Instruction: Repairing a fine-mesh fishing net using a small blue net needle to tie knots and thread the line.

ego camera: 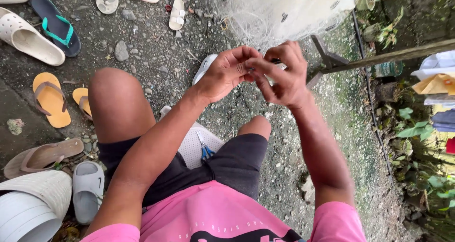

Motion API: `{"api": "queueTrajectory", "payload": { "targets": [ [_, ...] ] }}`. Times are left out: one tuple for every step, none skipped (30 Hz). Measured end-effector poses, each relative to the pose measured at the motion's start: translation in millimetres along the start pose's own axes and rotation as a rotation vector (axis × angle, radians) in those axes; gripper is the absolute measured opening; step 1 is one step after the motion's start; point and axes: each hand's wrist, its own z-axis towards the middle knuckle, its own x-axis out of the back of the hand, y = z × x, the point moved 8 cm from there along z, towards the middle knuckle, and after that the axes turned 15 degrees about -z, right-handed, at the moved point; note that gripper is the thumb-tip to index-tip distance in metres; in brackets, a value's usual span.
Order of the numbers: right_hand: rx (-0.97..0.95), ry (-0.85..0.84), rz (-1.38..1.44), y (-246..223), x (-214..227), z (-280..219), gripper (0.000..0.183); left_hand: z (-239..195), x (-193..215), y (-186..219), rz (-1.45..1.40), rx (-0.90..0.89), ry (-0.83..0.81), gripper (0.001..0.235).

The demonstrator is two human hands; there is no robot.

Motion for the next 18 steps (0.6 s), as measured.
{"api": "queueTrajectory", "payload": {
  "targets": [
    [0.01, 0.003, -0.006, -7.5, -6.1, -2.4, 0.018, 2.7, 1.2, 0.8, 0.003, -0.007, -0.009, 0.016],
    [-0.08, 0.11, -0.093, -9.3, -2.3, -7.7, 0.026, 3.5, 3.7, 3.5, -0.047, -0.063, 0.007, 0.014],
    [-0.17, 0.218, -0.18, -11.8, 1.5, -14.8, 0.046, 4.1, 6.9, 5.9, -0.097, -0.119, 0.024, 0.013],
    [-0.167, 0.217, -0.179, -32.1, 13.6, -2.3, 0.046, 2.8, 3.2, 9.5, -0.098, -0.121, 0.024, 0.013],
    [0.116, 0.125, -0.101, -73.6, 16.8, 11.7, 0.02, 0.9, 2.2, 15.5, 0.023, -0.153, 0.06, 0.009],
    [0.392, 0.032, -0.018, -116.8, 22.1, 18.2, 0.011, -3.5, 0.8, 20.6, 0.143, -0.18, 0.104, 0.009],
    [0.389, 0.03, -0.012, -118.5, 28.9, 26.2, 0.011, -3.8, 1.2, 21.9, 0.142, -0.178, 0.11, 0.009],
    [0.356, 0.071, 0.078, -118.5, 40.6, 34.4, 0.009, -5.0, 2.3, 23.4, 0.137, -0.188, 0.125, 0.009],
    [0.322, 0.112, 0.169, -118.2, 52.0, 42.6, 0.011, -6.6, 3.4, 25.0, 0.132, -0.198, 0.141, 0.009],
    [0.32, 0.11, 0.173, -107.8, 56.4, 30.1, 0.011, -7.1, 3.1, 26.6, 0.129, -0.198, 0.145, 0.009],
    [0.079, -0.014, 0.044, -79.8, 49.6, 21.7, 0.012, -7.3, -0.5, 27.8, 0.179, -0.193, 0.12, 0.008],
    [-0.163, -0.139, -0.085, -50.2, 45.8, 7.3, 0.013, -7.4, -4.7, 28.4, 0.229, -0.186, 0.093, 0.008],
    [-0.165, -0.142, -0.083, -42.8, 54.4, 20.8, 0.013, -7.5, -5.7, 28.1, 0.227, -0.184, 0.097, 0.008],
    [-0.244, -0.299, -0.173, -28.0, 51.9, 30.7, 0.015, -6.6, -7.9, 27.0, 0.215, -0.169, 0.075, 0.008],
    [-0.322, -0.456, -0.262, -12.6, 51.0, 38.3, 0.03, -5.6, -10.3, 25.8, 0.203, -0.154, 0.053, 0.01],
    [-0.326, -0.456, -0.263, -5.0, 50.5, 34.2, 0.03, -6.0, -11.8, 24.6, 0.202, -0.151, 0.052, 0.01],
    [-0.312, -0.682, -0.241, 2.1, 34.8, 21.0, 0.025, -6.3, -12.2, 22.8, 0.254, -0.138, 0.068, 0.006],
    [-0.295, -0.906, -0.213, 7.7, 20.6, 5.0, 0.021, -6.8, -11.9, 21.9, 0.306, -0.123, 0.084, 0.007]
  ]
}}
